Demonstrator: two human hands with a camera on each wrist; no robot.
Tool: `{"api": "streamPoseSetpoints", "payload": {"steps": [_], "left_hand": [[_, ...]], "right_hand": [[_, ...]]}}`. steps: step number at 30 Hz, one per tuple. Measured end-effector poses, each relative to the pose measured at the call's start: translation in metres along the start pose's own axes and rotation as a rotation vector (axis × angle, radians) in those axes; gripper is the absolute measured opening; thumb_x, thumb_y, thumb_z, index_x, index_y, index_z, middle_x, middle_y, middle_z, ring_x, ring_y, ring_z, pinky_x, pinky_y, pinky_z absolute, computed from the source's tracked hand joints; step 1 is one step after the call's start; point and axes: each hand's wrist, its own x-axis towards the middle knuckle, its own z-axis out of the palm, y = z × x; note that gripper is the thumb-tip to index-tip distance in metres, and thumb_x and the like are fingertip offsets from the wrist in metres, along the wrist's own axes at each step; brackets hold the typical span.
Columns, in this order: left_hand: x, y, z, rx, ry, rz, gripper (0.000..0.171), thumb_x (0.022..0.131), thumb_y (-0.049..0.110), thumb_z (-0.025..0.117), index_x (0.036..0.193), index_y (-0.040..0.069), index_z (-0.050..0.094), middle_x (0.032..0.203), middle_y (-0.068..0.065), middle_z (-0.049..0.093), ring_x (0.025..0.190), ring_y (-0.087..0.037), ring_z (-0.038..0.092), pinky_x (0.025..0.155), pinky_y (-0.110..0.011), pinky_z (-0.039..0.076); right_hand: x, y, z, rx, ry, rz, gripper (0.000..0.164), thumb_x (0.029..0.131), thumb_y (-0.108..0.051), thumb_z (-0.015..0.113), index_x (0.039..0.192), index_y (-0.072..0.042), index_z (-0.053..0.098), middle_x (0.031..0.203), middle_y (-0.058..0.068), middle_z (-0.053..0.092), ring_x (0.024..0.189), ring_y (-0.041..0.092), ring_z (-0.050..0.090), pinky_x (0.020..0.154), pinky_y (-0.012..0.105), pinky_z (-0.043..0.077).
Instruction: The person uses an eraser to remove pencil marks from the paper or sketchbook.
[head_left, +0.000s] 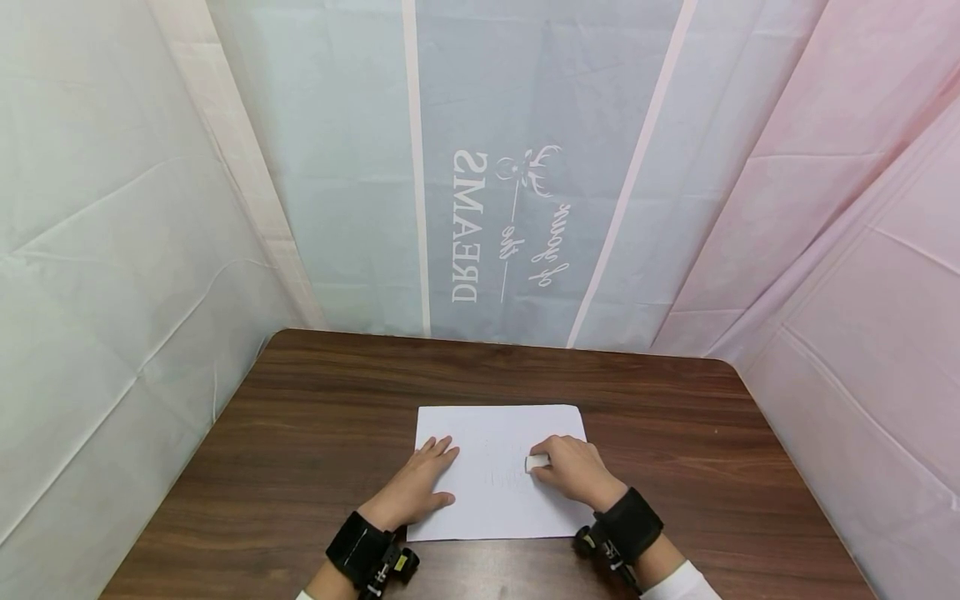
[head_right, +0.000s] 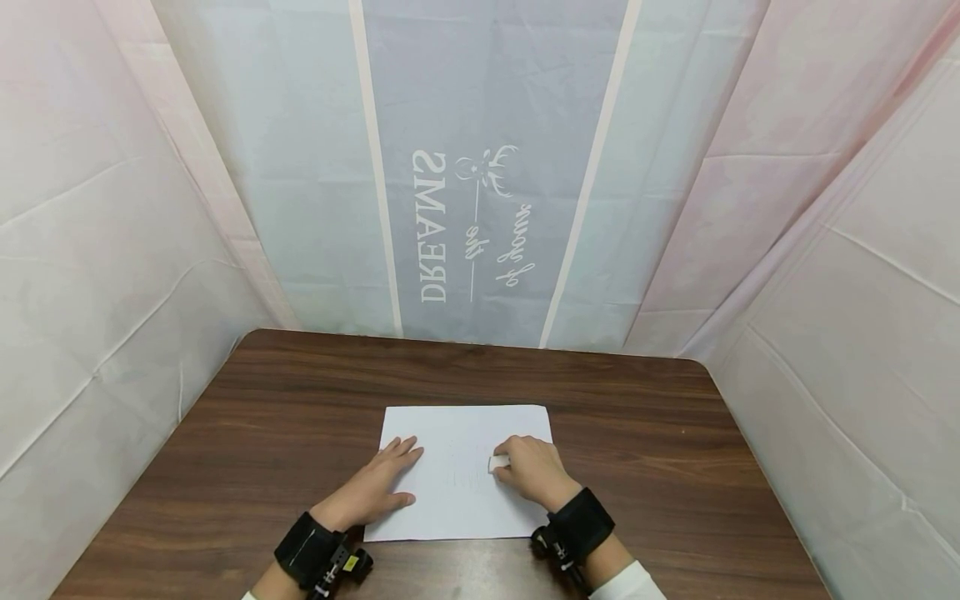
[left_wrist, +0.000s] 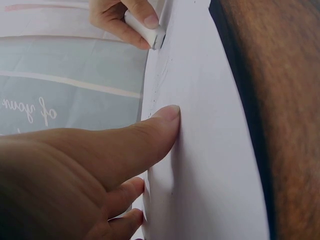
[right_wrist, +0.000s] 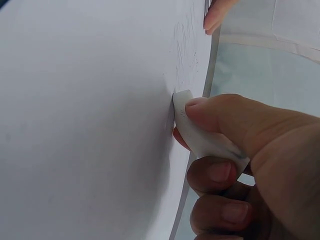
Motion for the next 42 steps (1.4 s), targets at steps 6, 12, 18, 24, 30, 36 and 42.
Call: {"api": "streamPoseSetpoints", "payload": {"steps": [6,12,18,24,30,36,42], "left_hand": [[-0.0005,-0.0007,0.0009,0.009,0.000,0.006,0.066,0.087,0.016,0.079,0.145,-0.003,0.052,0.159,-0.024,0.039,0.150,-0.047,0.031,0.121,-0.061,0.029],[-0.0005,-0.0021,0.0018,0.011,-0.006,0.005,0.067,0.087,0.016,0.078,0.145,-0.002,0.051,0.160,-0.023,0.039,0.151,-0.047,0.030,0.121,-0.061,0.029],[0.0000,-0.0031,0.0026,0.014,-0.006,0.008,0.067,0.088,0.016,0.078,0.146,-0.002,0.051,0.160,-0.023,0.039,0.151,-0.047,0.030,0.121,-0.061,0.029],[-0.0006,-0.0026,0.0023,0.011,-0.006,0.008,0.066,0.088,0.016,0.078,0.146,-0.002,0.051,0.160,-0.024,0.038,0.151,-0.047,0.030,0.121,-0.061,0.028],[-0.0008,-0.0016,0.0014,0.021,-0.004,0.012,0.066,0.088,0.017,0.078,0.145,-0.003,0.051,0.159,-0.025,0.039,0.150,-0.048,0.031,0.121,-0.062,0.029],[-0.0024,0.0013,-0.0011,0.023,-0.010,0.020,0.067,0.088,0.016,0.077,0.145,-0.003,0.050,0.159,-0.026,0.038,0.150,-0.049,0.031,0.121,-0.062,0.029],[-0.0020,0.0000,0.0004,0.029,-0.013,0.010,0.066,0.089,0.017,0.077,0.146,-0.002,0.050,0.160,-0.024,0.038,0.150,-0.048,0.030,0.121,-0.062,0.029]], "right_hand": [[0.0001,0.0024,0.0008,0.001,0.002,0.004,0.020,0.083,-0.020,0.081,0.103,-0.014,0.081,0.104,0.003,0.079,0.085,0.014,0.068,0.060,0.030,0.051],[-0.0001,0.0030,0.0006,0.013,-0.003,0.004,0.020,0.084,-0.020,0.080,0.103,-0.014,0.081,0.104,0.004,0.079,0.087,0.015,0.070,0.061,0.032,0.053],[0.0002,0.0035,0.0004,0.012,-0.001,0.001,0.020,0.084,-0.020,0.080,0.103,-0.014,0.081,0.105,0.004,0.079,0.089,0.017,0.071,0.063,0.033,0.054],[0.0007,0.0022,0.0002,0.000,-0.001,0.011,0.020,0.084,-0.020,0.081,0.103,-0.014,0.081,0.105,0.003,0.079,0.093,0.019,0.072,0.065,0.033,0.055],[-0.0001,0.0012,-0.0002,0.010,-0.009,0.007,0.021,0.084,-0.018,0.081,0.103,-0.013,0.081,0.105,0.005,0.079,0.088,0.017,0.070,0.062,0.032,0.053],[-0.0019,0.0006,-0.0016,0.026,-0.007,-0.007,0.021,0.084,-0.018,0.080,0.105,-0.013,0.080,0.106,0.007,0.078,0.090,0.016,0.069,0.064,0.034,0.054],[-0.0001,-0.0006,-0.0034,0.042,0.004,-0.009,0.022,0.086,-0.018,0.079,0.107,-0.013,0.079,0.107,0.006,0.077,0.098,0.020,0.071,0.071,0.038,0.058]]}}
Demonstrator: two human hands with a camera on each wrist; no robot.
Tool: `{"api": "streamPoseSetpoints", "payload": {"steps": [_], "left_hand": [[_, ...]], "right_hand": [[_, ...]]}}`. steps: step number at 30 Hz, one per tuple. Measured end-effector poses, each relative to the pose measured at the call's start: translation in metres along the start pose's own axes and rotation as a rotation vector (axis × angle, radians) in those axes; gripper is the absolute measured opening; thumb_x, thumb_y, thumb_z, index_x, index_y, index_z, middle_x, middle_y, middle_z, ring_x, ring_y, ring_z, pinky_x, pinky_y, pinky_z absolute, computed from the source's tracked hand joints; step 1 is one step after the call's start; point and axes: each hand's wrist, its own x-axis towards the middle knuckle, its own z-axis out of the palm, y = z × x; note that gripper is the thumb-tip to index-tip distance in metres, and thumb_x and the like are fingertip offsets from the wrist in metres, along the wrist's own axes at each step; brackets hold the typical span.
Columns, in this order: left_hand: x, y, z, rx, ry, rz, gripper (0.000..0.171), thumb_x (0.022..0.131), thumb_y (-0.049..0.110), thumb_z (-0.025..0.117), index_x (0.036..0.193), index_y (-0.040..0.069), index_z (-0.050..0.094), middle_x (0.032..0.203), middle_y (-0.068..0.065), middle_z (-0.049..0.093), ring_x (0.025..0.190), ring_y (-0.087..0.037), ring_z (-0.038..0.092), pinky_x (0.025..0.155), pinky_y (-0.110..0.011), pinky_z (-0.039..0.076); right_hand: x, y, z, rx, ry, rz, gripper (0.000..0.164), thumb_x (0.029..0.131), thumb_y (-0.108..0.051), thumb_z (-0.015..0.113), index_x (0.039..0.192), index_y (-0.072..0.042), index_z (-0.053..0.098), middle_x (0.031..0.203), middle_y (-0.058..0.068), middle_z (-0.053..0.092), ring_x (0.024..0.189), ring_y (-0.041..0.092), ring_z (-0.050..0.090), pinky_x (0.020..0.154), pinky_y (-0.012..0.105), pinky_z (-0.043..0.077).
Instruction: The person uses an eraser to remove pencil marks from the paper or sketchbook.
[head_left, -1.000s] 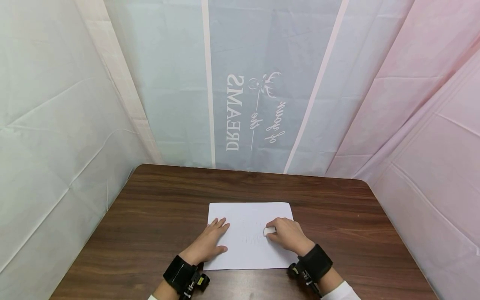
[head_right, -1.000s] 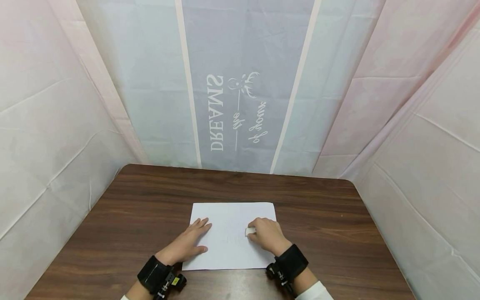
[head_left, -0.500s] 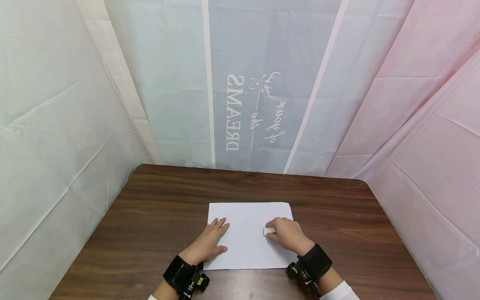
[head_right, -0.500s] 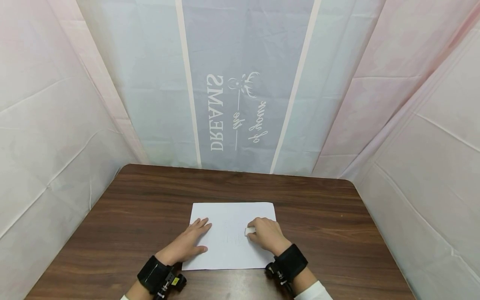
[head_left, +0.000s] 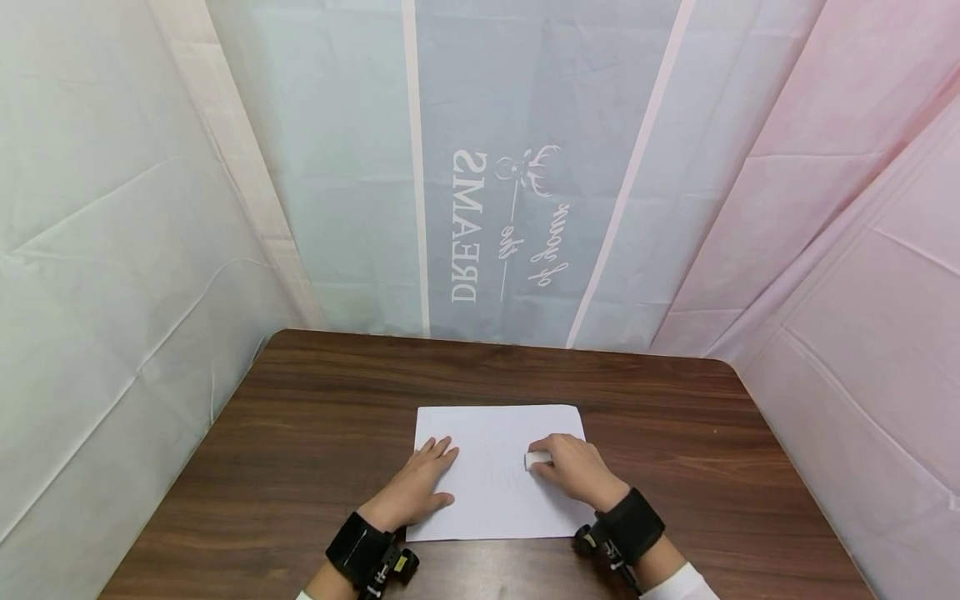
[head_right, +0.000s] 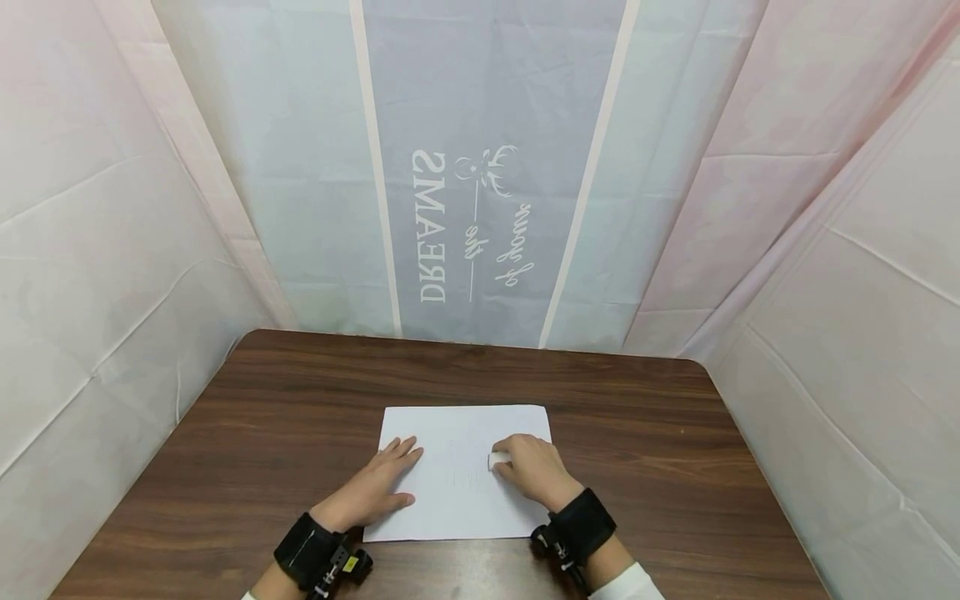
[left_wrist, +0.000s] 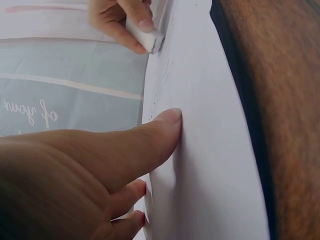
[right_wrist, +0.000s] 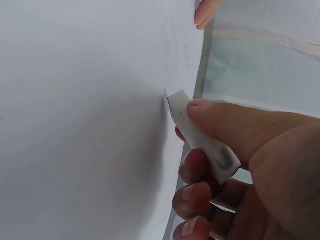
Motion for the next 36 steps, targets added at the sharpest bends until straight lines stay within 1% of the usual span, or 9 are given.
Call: {"api": "streamPoseSetpoints", "payload": {"steps": [4,7,11,13,15,18,21,26,36], "left_hand": [[0.001,-0.002,0.002,0.009,-0.003,-0.001,0.066,0.089,0.018,0.077,0.146,-0.002,0.050,0.160,-0.024,0.038,0.150,-0.048,0.030,0.121,-0.062,0.029],[0.001,-0.002,0.002,0.010,-0.002,0.005,0.067,0.089,0.018,0.077,0.146,-0.002,0.050,0.160,-0.025,0.038,0.150,-0.048,0.031,0.120,-0.063,0.030],[0.001,-0.002,0.002,0.004,-0.005,0.009,0.067,0.088,0.018,0.077,0.146,-0.003,0.050,0.159,-0.026,0.038,0.150,-0.049,0.031,0.120,-0.063,0.029],[0.001,-0.002,0.002,0.004,-0.006,0.008,0.066,0.088,0.018,0.077,0.146,-0.003,0.050,0.159,-0.026,0.038,0.150,-0.049,0.031,0.120,-0.063,0.029],[0.001,-0.002,0.002,0.008,-0.005,0.007,0.066,0.089,0.018,0.077,0.146,-0.003,0.050,0.159,-0.026,0.038,0.150,-0.049,0.031,0.120,-0.063,0.029],[0.001,-0.001,0.002,0.011,-0.003,0.004,0.066,0.088,0.018,0.077,0.146,-0.003,0.050,0.159,-0.026,0.038,0.150,-0.049,0.031,0.120,-0.063,0.029],[0.001,-0.001,0.002,0.015,-0.003,0.000,0.067,0.088,0.018,0.077,0.146,-0.002,0.050,0.159,-0.025,0.038,0.150,-0.048,0.031,0.120,-0.063,0.029],[0.002,-0.002,0.003,0.020,-0.003,0.006,0.067,0.089,0.019,0.077,0.146,-0.002,0.050,0.160,-0.025,0.038,0.150,-0.048,0.031,0.120,-0.063,0.029],[0.002,-0.002,0.003,0.019,-0.010,-0.001,0.067,0.089,0.019,0.076,0.147,-0.001,0.049,0.160,-0.025,0.037,0.150,-0.048,0.030,0.120,-0.064,0.029]], "right_hand": [[0.003,-0.003,-0.002,0.017,0.032,-0.009,0.024,0.088,-0.021,0.078,0.110,-0.014,0.079,0.108,0.004,0.077,0.101,0.020,0.072,0.076,0.040,0.061],[0.005,-0.007,-0.005,0.038,0.050,-0.034,0.025,0.089,-0.022,0.077,0.112,-0.013,0.078,0.108,0.004,0.077,0.102,0.021,0.072,0.078,0.041,0.061],[0.008,-0.014,-0.008,0.077,0.051,-0.058,0.026,0.092,-0.023,0.074,0.116,-0.012,0.076,0.110,0.004,0.077,0.102,0.020,0.072,0.081,0.040,0.061],[0.009,-0.018,-0.010,0.093,0.051,-0.060,0.026,0.094,-0.023,0.072,0.117,-0.012,0.076,0.111,0.003,0.076,0.101,0.018,0.072,0.081,0.038,0.061],[0.010,-0.022,-0.011,0.100,0.059,-0.058,0.025,0.095,-0.023,0.071,0.117,-0.013,0.076,0.111,0.002,0.076,0.096,0.016,0.071,0.077,0.033,0.059],[0.012,-0.027,-0.013,0.112,0.080,-0.049,0.024,0.095,-0.023,0.070,0.117,-0.014,0.076,0.107,0.001,0.075,0.087,0.011,0.068,0.069,0.026,0.054],[0.013,-0.031,-0.013,0.132,0.097,-0.035,0.023,0.095,-0.023,0.070,0.116,-0.015,0.076,0.101,0.000,0.074,0.080,0.007,0.063,0.064,0.022,0.048],[0.014,-0.032,-0.012,0.158,0.117,-0.023,0.022,0.095,-0.022,0.071,0.115,-0.016,0.076,0.096,-0.003,0.071,0.075,0.004,0.056,0.062,0.020,0.045],[0.014,-0.033,-0.010,0.210,0.128,0.006,0.022,0.096,-0.022,0.069,0.117,-0.016,0.075,0.084,-0.007,0.063,0.067,0.006,0.047,0.056,0.021,0.040]]}}
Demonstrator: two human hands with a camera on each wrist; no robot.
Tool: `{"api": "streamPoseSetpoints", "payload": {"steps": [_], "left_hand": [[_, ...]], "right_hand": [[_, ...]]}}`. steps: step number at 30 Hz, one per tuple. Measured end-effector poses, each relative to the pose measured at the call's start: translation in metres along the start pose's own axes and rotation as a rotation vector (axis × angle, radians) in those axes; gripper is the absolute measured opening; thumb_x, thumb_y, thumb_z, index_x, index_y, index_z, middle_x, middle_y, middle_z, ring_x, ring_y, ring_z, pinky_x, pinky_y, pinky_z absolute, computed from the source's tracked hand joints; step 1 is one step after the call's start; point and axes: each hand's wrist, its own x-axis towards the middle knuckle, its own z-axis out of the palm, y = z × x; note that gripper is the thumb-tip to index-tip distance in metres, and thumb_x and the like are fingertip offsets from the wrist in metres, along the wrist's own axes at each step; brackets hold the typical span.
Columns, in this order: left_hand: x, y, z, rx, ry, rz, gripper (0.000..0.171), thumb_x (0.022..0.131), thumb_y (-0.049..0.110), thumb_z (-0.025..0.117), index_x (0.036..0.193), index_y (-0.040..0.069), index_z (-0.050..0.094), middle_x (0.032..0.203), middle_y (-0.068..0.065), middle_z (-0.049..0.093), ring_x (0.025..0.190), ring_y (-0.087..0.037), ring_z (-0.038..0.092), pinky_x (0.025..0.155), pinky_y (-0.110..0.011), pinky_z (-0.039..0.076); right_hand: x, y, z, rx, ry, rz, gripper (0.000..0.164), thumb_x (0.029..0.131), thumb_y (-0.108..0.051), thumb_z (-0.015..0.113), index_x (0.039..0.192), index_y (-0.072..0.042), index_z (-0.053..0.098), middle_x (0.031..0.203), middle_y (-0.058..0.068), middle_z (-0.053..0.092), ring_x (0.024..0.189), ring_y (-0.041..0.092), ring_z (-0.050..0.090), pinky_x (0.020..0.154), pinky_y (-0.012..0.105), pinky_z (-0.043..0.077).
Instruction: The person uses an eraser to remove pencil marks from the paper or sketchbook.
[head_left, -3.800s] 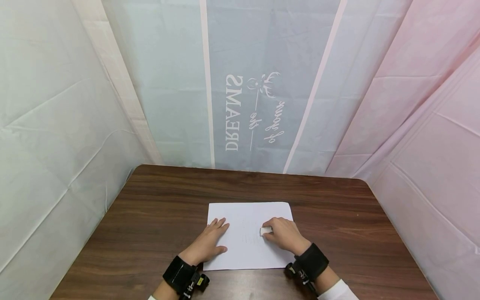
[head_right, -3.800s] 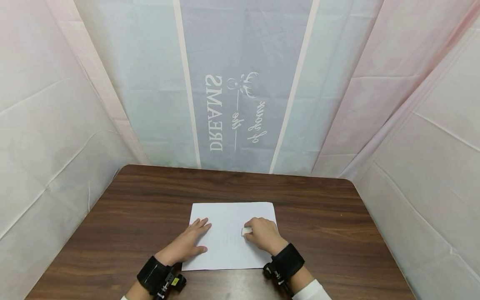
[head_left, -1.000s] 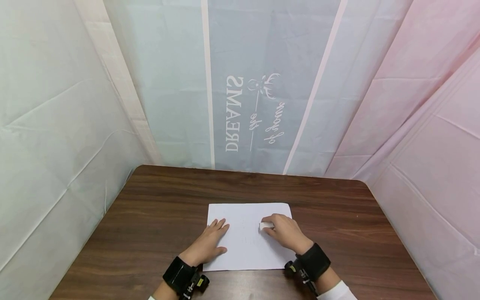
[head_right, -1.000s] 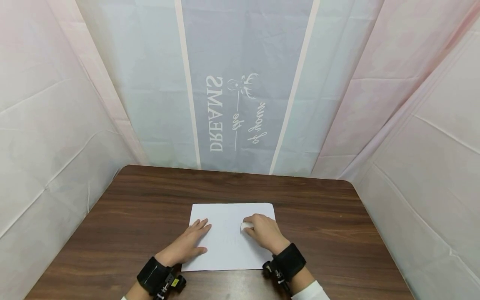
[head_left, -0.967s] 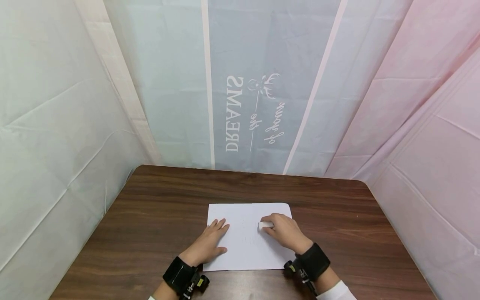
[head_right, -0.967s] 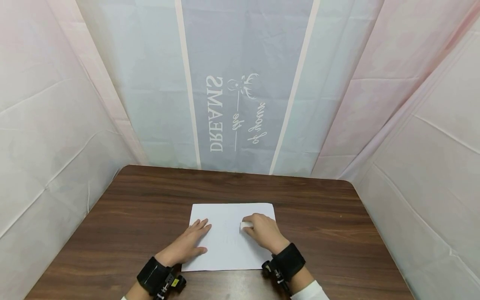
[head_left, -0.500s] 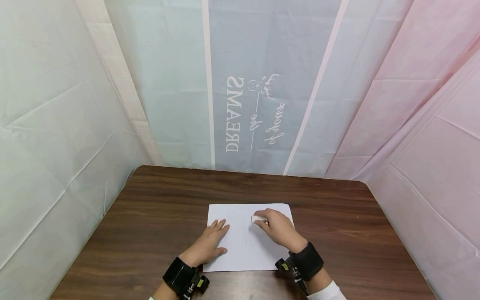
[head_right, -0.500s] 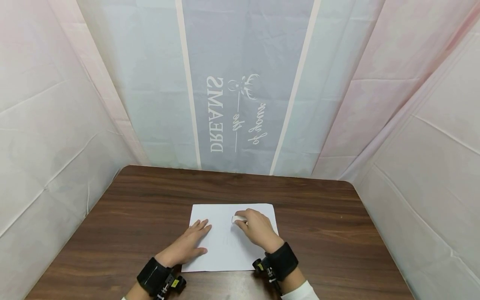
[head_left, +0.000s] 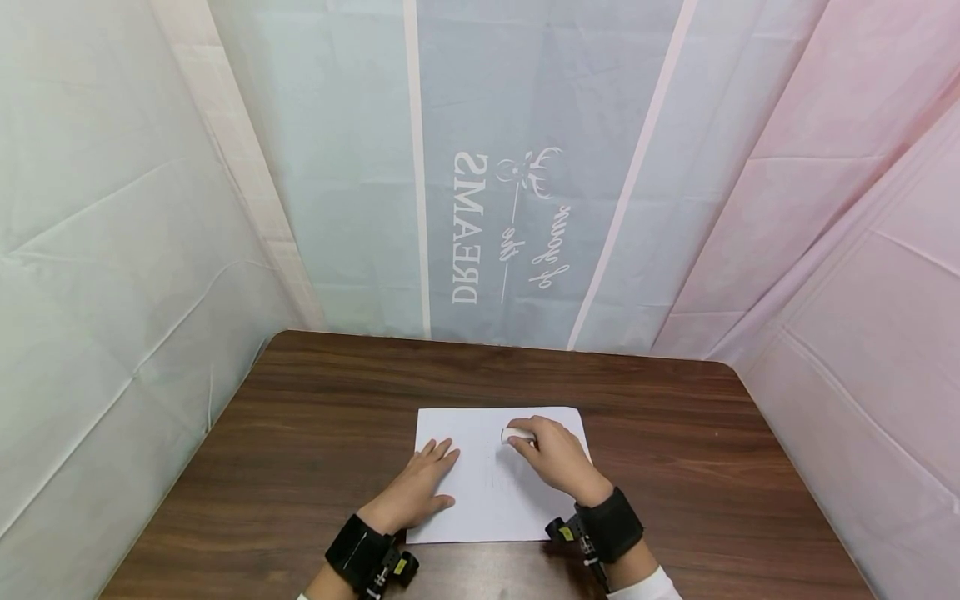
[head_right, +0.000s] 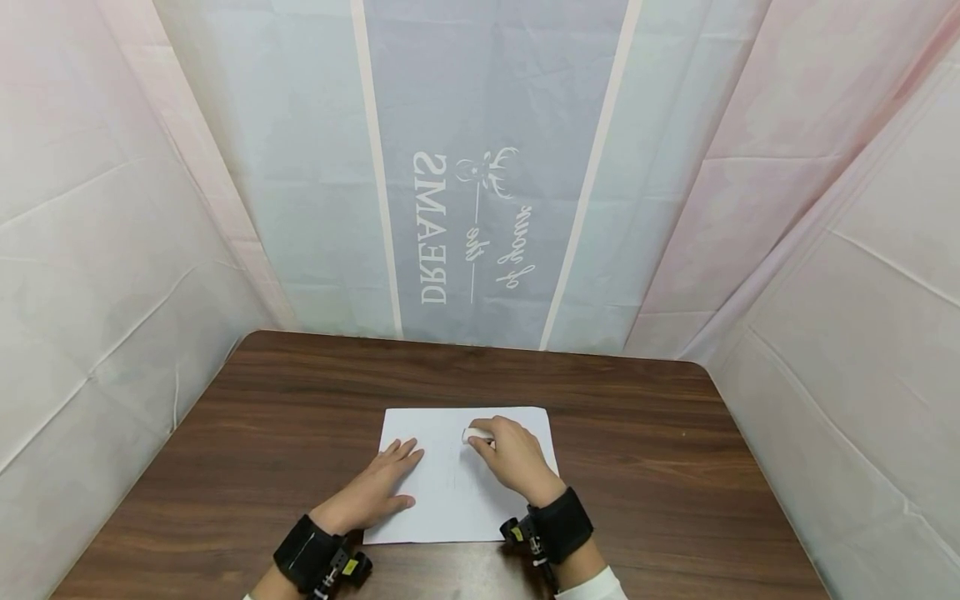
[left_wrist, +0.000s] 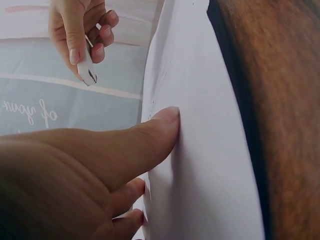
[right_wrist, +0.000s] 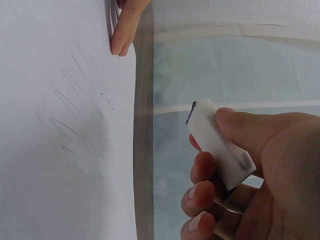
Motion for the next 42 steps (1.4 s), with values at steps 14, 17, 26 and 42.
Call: {"api": "streamPoseSetpoints", "payload": {"steps": [14,17,26,42], "left_hand": [[-0.002,0.003,-0.002,0.082,0.037,0.031,0.067,0.088,0.021,0.078,0.144,-0.004,0.051,0.158,-0.023,0.042,0.149,-0.043,0.035,0.122,-0.057,0.031],[-0.003,0.006,-0.004,0.101,0.025,0.033,0.070,0.087,0.027,0.080,0.144,-0.003,0.052,0.157,-0.022,0.043,0.149,-0.042,0.037,0.121,-0.057,0.033],[-0.003,0.010,-0.004,0.159,-0.037,0.046,0.084,0.076,0.034,0.088,0.144,0.000,0.053,0.157,-0.020,0.045,0.147,-0.042,0.041,0.119,-0.057,0.037],[-0.001,0.007,-0.002,0.104,-0.017,0.023,0.077,0.082,0.027,0.084,0.145,-0.002,0.052,0.158,-0.023,0.042,0.148,-0.044,0.038,0.121,-0.056,0.034]], "right_hand": [[0.000,0.002,0.002,0.001,0.004,0.012,0.023,0.097,-0.022,0.068,0.118,-0.015,0.075,0.088,-0.005,0.066,0.068,0.006,0.048,0.057,0.021,0.040],[0.000,0.002,0.002,0.000,0.006,0.019,0.025,0.097,-0.022,0.068,0.119,-0.014,0.074,0.092,-0.003,0.068,0.068,0.006,0.049,0.057,0.021,0.041],[-0.001,0.005,0.003,-0.005,0.001,0.034,0.028,0.097,-0.023,0.067,0.123,-0.012,0.073,0.089,-0.004,0.066,0.067,0.007,0.047,0.056,0.022,0.039],[0.002,0.001,0.010,-0.044,-0.026,0.009,0.026,0.098,-0.024,0.067,0.120,-0.013,0.074,0.095,-0.002,0.070,0.072,0.006,0.053,0.059,0.022,0.043]]}}
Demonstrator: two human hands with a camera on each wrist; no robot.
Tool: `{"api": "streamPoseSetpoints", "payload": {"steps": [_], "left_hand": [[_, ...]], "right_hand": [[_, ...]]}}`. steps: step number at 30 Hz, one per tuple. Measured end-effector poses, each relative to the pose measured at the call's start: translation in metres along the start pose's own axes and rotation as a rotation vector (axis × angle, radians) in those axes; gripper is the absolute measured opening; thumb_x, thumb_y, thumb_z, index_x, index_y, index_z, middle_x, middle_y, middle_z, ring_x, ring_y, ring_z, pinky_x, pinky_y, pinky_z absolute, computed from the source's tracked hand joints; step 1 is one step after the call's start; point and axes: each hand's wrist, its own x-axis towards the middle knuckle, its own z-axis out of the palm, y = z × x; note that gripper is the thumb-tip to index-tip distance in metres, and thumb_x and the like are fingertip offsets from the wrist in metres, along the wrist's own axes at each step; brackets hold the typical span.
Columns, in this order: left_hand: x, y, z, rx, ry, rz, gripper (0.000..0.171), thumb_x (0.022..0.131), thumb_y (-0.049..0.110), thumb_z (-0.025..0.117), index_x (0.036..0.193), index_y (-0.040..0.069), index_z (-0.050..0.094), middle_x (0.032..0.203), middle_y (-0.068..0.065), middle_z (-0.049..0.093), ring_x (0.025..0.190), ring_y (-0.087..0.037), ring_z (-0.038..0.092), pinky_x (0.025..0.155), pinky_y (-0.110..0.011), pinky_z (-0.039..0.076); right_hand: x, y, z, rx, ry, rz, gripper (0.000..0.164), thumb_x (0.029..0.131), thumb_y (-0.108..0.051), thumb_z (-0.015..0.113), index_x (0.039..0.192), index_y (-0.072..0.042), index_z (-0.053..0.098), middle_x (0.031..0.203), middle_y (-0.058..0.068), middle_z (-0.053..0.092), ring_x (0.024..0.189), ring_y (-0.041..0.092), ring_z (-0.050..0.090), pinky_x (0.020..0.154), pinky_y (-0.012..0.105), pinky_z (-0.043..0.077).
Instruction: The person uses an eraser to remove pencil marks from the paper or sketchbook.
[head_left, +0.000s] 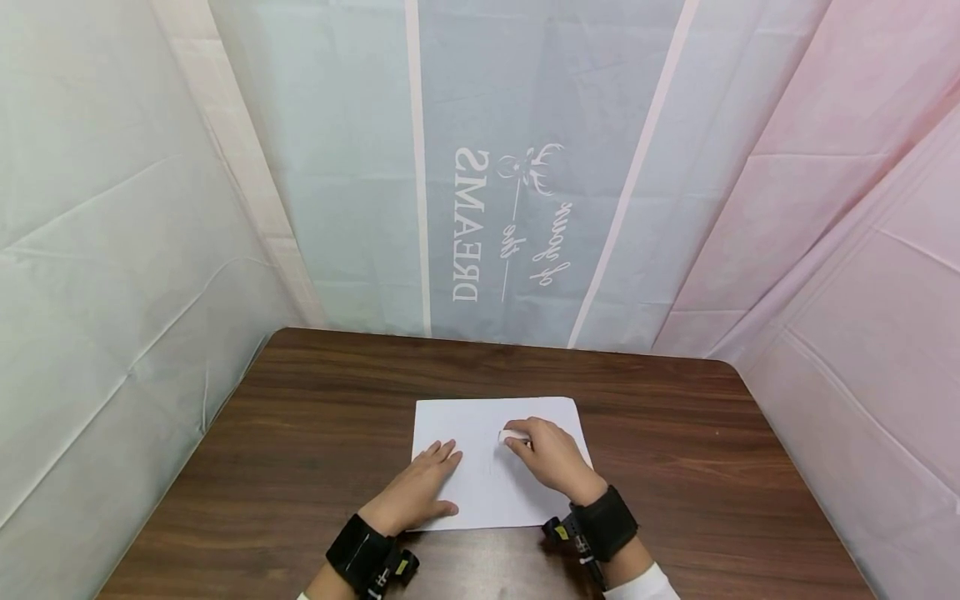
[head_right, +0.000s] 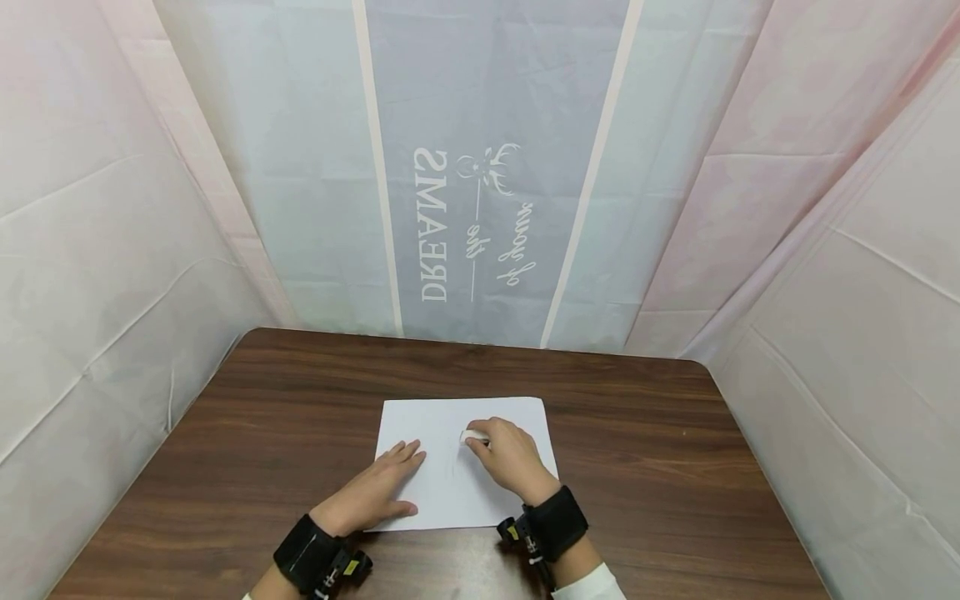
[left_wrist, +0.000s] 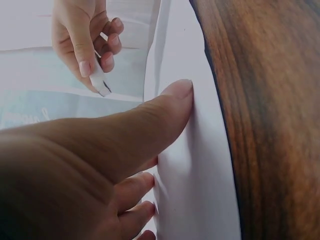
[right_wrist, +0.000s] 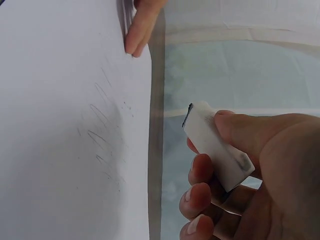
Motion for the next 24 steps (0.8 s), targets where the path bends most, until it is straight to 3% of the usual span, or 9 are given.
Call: {"api": "streamPoseSetpoints", "payload": {"steps": [6,11,24], "left_hand": [[-0.001,0.000,-0.002,-0.026,-0.002,-0.006,0.077,0.082,0.025,0.084,0.146,-0.002,0.051,0.159,-0.023,0.041,0.149,-0.044,0.036,0.121,-0.057,0.033],[-0.001,0.000,-0.003,-0.037,-0.003,-0.007,0.078,0.081,0.025,0.085,0.146,-0.002,0.051,0.159,-0.023,0.041,0.149,-0.044,0.036,0.121,-0.057,0.033],[0.000,-0.002,-0.005,-0.070,-0.009,0.005,0.077,0.081,0.023,0.084,0.146,-0.003,0.050,0.159,-0.024,0.040,0.149,-0.045,0.035,0.120,-0.059,0.033]], "right_hand": [[0.002,-0.006,0.008,-0.040,-0.031,-0.048,0.026,0.098,-0.026,0.066,0.119,-0.013,0.075,0.105,0.004,0.075,0.087,0.015,0.068,0.070,0.031,0.056],[0.002,-0.012,0.017,-0.047,-0.080,-0.100,0.028,0.098,-0.025,0.066,0.120,-0.010,0.074,0.106,0.007,0.075,0.096,0.022,0.072,0.077,0.041,0.060],[0.002,-0.021,0.029,-0.128,-0.145,-0.179,0.025,0.095,-0.021,0.070,0.117,-0.013,0.076,0.102,0.004,0.076,0.092,0.019,0.072,0.073,0.037,0.059]]}}
